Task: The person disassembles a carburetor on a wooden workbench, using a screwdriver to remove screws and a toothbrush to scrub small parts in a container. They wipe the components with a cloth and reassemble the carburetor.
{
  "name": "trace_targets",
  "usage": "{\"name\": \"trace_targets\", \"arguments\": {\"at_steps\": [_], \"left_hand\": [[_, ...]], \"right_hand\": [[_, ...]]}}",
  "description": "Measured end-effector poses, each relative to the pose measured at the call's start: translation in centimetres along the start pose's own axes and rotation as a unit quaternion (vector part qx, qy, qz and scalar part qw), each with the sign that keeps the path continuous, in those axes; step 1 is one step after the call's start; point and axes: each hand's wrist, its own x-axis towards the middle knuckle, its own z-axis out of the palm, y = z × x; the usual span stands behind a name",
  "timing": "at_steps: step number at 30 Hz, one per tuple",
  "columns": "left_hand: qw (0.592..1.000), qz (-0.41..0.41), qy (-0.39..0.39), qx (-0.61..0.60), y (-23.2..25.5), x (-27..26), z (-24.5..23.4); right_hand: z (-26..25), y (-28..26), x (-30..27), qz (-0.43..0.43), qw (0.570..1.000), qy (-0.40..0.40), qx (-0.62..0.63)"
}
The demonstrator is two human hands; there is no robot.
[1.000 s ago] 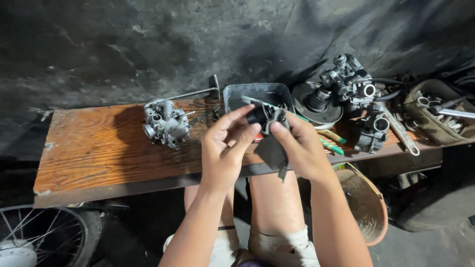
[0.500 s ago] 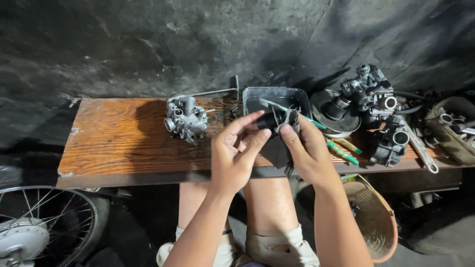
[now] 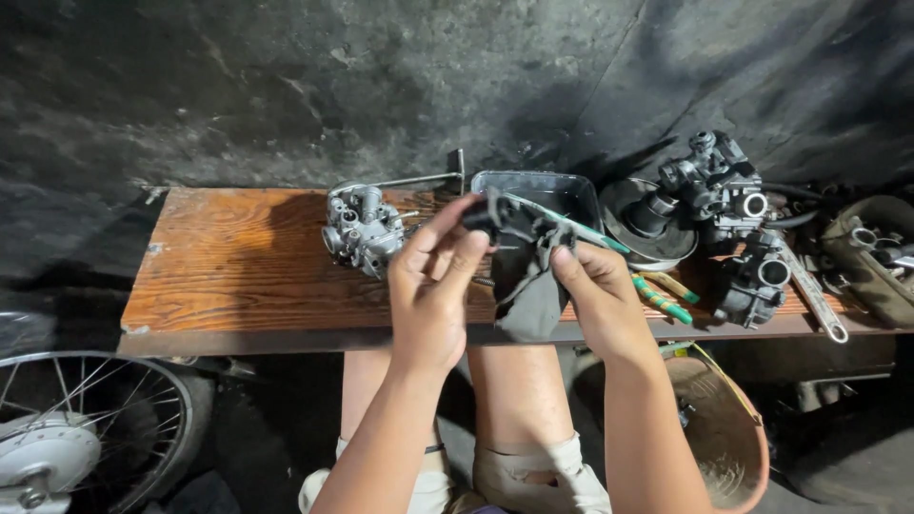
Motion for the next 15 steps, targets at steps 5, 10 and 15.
{"name": "trace_targets", "arguments": {"at_steps": [5, 10, 15], "left_hand": [[0.998, -0.031, -0.032, -0.04, -0.5, 0.3, -0.4], [0.989, -0.073, -0.1, -0.086, -1.6, -0.3, 1.0], [0.974, -0.133, -0.139, -0.117, -3.2, -0.1, 1.0]], "right_hand": [[0.0, -1.1, 0.7, -0.003, 0.983, 0.161, 0.09], [1.8, -2.3, 0.6, -0.089, 0.969, 0.16, 0.163], [0.8, -0.9, 0.7, -0.134, 0.989, 0.036, 0.06]]}}
